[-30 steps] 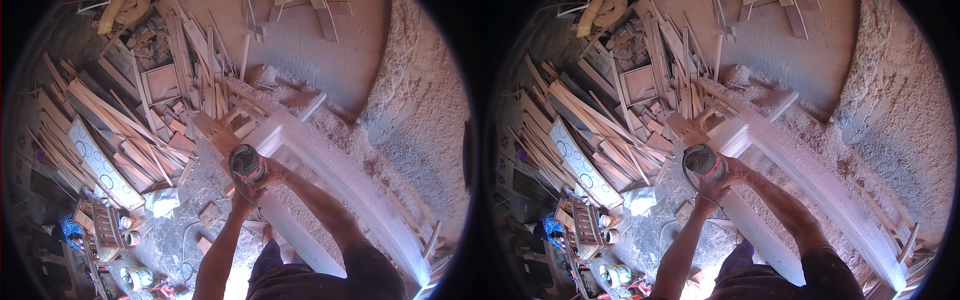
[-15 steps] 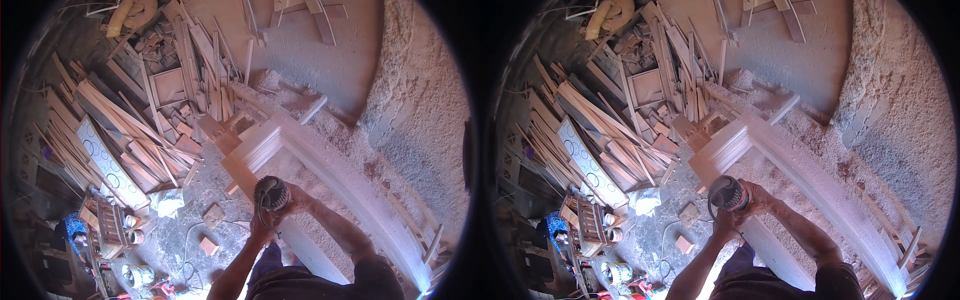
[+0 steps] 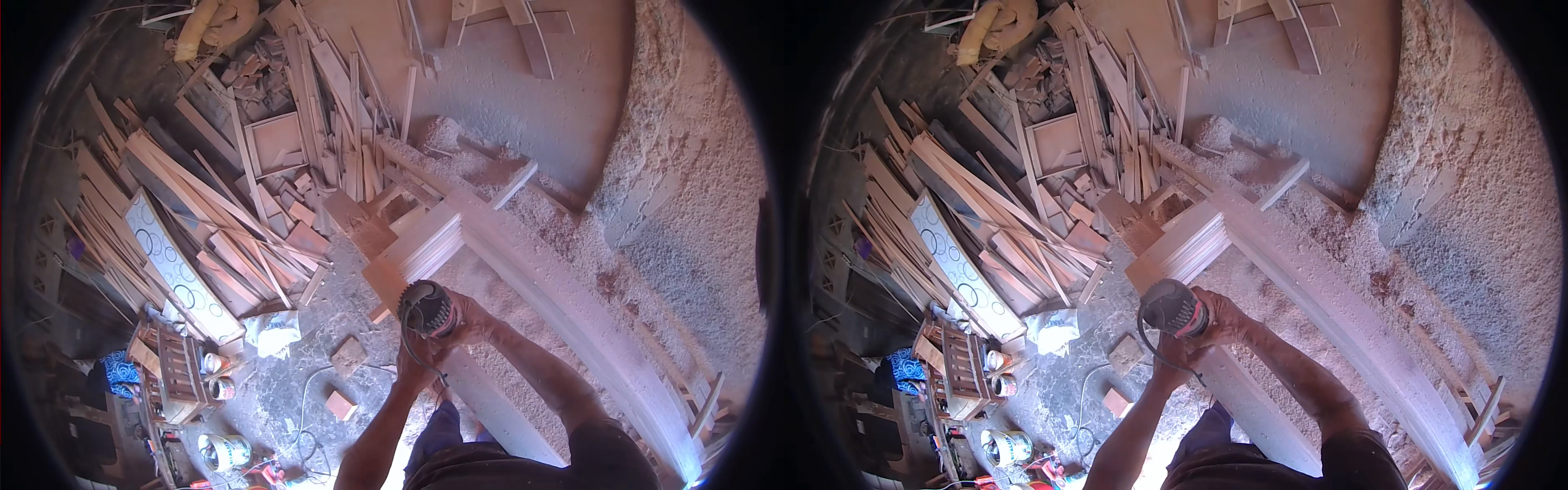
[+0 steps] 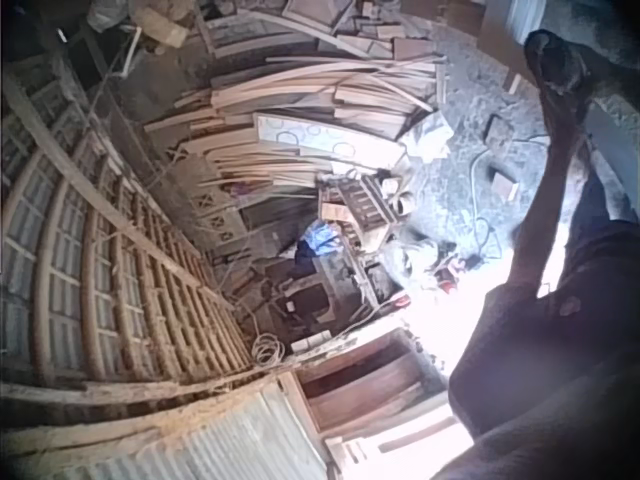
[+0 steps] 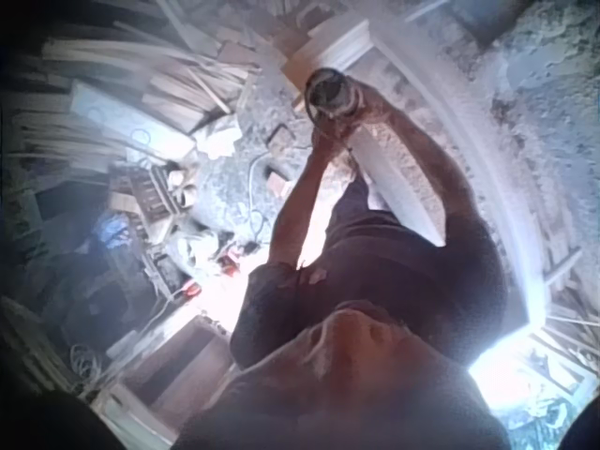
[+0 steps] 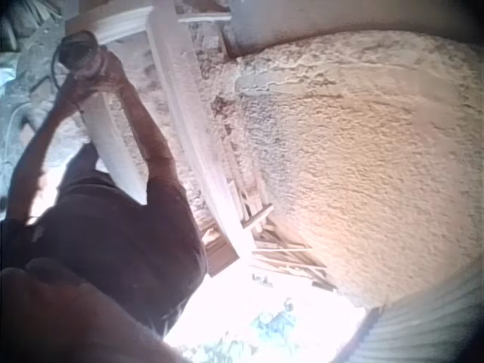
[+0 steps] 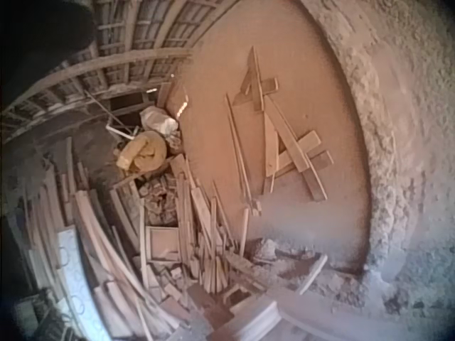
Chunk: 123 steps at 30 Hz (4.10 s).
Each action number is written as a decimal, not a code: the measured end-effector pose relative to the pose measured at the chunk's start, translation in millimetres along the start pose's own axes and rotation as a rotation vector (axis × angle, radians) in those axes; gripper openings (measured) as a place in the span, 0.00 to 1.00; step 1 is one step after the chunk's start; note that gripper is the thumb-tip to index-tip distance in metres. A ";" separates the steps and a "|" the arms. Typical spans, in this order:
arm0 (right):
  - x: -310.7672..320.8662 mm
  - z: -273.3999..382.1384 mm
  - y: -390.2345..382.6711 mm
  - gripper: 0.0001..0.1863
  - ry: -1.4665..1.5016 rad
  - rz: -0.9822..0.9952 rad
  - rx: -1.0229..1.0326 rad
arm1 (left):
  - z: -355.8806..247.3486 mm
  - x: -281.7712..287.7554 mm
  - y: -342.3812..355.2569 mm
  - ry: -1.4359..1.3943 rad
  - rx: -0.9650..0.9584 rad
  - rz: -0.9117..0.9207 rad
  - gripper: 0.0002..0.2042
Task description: The person uses a hand router to shape the edges of a wooden window frame, moving the tool along the inner and outer perimeters of the frame sections.
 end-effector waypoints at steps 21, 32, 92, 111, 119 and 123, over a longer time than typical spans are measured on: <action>-6.1 -56.2 129.8 0.52 0.000 -0.093 0.044 | 92.5 55.0 134.0 0.117 -0.107 0.162 0.25; -9.1 -62.6 137.0 0.46 -0.115 -0.150 0.052 | 120.3 65.0 166.0 0.236 -0.232 0.177 0.26; 3.6 57.3 -102.7 0.50 -0.138 0.027 -0.077 | -58.5 -35.3 -74.4 0.064 -0.033 0.196 0.29; 4.7 127.6 -258.0 0.46 -0.119 0.034 -0.080 | -139.6 -101.7 -214.9 -0.038 -0.021 0.150 0.27; 3.0 154.4 -330.6 0.46 -0.083 0.047 -0.099 | -157.3 -136.0 -277.3 0.183 -0.211 0.007 0.26; -2.4 171.0 -367.1 0.46 -0.051 -0.021 -0.076 | -171.3 -150.6 -306.8 -0.129 0.031 0.128 0.46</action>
Point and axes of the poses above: each hand's wrist, its own y-axis towards the middle knuckle, its own x-axis out of the back of the hand, z = x × y, the point moved 1 cm from there along y, towards the middle knuckle, and after that the axes turned 13 degrees about x, right-handed, at the moved point
